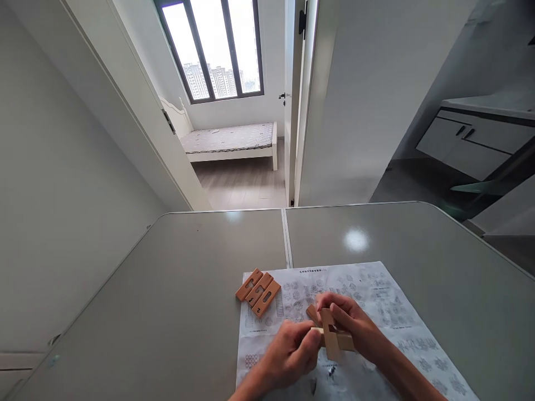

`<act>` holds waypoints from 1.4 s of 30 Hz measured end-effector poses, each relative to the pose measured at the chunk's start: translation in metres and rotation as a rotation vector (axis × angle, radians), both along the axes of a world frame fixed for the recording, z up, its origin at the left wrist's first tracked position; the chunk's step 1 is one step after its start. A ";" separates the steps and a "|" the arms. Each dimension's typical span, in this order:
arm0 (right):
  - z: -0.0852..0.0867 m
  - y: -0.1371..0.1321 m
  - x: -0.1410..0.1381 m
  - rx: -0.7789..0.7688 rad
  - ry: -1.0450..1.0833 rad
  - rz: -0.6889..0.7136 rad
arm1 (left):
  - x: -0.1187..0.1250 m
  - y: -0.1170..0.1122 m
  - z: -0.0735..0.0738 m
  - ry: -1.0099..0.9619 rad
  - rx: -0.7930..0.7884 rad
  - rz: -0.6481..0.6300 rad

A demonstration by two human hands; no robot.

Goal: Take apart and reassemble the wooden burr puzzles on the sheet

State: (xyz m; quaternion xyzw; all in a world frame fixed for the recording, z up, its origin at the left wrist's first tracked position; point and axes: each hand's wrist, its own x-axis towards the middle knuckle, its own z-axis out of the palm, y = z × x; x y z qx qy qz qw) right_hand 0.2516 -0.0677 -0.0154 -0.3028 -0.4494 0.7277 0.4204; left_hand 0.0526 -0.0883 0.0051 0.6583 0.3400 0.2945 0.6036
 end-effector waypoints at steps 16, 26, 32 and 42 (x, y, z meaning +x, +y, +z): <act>0.000 0.004 0.008 0.177 -0.068 0.013 | 0.002 0.001 -0.005 0.120 0.118 0.115; 0.002 0.005 0.006 0.128 -0.036 0.076 | 0.001 0.000 -0.013 0.152 0.140 0.212; 0.000 0.006 0.007 0.161 0.023 0.108 | 0.002 0.000 -0.015 0.178 0.159 0.250; 0.002 0.005 0.005 0.215 -0.047 0.098 | 0.000 0.004 -0.018 0.196 0.128 0.466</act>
